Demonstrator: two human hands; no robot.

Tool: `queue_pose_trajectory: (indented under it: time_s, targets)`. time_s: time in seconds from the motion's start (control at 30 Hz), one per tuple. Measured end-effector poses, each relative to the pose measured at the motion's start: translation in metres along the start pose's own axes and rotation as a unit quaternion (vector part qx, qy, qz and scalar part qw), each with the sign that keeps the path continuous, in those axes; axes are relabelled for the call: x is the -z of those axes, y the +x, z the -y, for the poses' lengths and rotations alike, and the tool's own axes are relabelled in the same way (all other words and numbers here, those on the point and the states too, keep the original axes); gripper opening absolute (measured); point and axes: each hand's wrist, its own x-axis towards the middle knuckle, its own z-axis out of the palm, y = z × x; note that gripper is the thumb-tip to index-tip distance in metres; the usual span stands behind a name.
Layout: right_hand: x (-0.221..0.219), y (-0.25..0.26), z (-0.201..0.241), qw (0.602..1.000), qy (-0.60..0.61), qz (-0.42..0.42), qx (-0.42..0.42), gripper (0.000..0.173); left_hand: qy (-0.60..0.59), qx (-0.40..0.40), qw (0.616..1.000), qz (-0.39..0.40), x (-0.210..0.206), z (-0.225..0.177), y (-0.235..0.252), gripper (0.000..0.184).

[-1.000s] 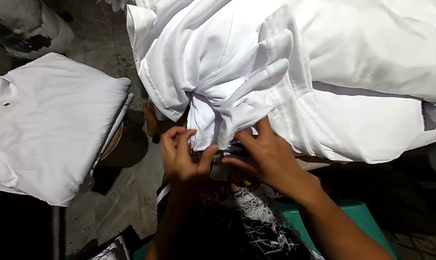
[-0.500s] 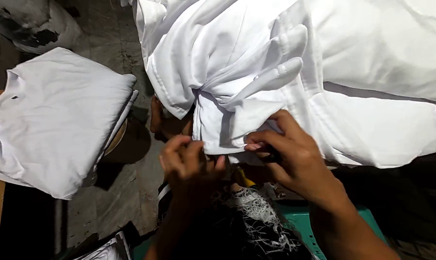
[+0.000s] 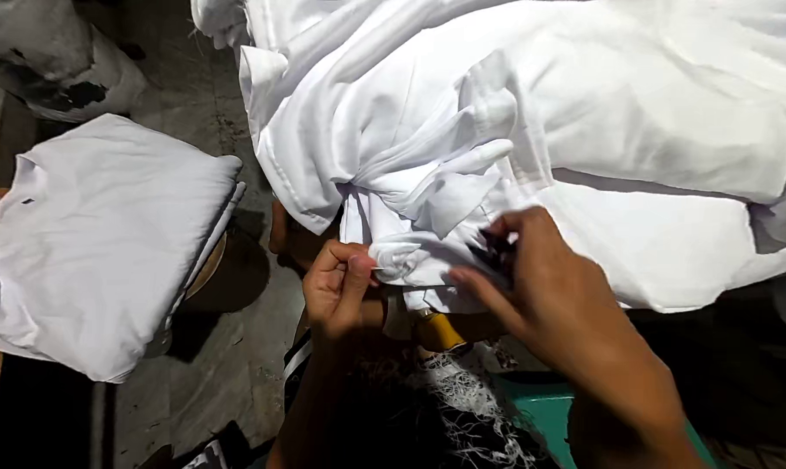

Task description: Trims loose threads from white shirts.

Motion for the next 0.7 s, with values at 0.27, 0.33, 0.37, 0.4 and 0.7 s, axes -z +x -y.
queue_pose_trajectory:
  time_s: [0.27, 0.33, 0.37, 0.4, 0.7]
  targets:
    - [-0.02, -0.015, 0.022, 0.961, 0.263, -0.028, 0.085, 0.033, 0.044, 0.013, 0.999, 0.022, 0.0, -0.016, -0.011, 0.039]
    - [-0.028, -0.003, 0.029, 0.96, 0.261, -0.071, 0.076, 0.043, 0.094, -0.022, 0.995, 0.007, -0.003, -0.014, -0.011, 0.04]
    - [-0.031, 0.003, 0.032, 0.965, 0.236, -0.082, 0.074, 0.041, 0.122, -0.045, 0.991, -0.022, -0.005, -0.012, -0.01, 0.031]
    - [-0.033, 0.007, 0.035, 0.972, 0.206, -0.088, 0.07, 0.034, 0.14, -0.065, 0.987, -0.041, -0.004, -0.008, -0.01, 0.022]
    - [-0.036, -0.007, 0.034, 0.939, 0.324, -0.02, 0.111, 0.009, 0.191, -0.058, 0.979, 0.033, 0.006, -0.006, -0.022, 0.025]
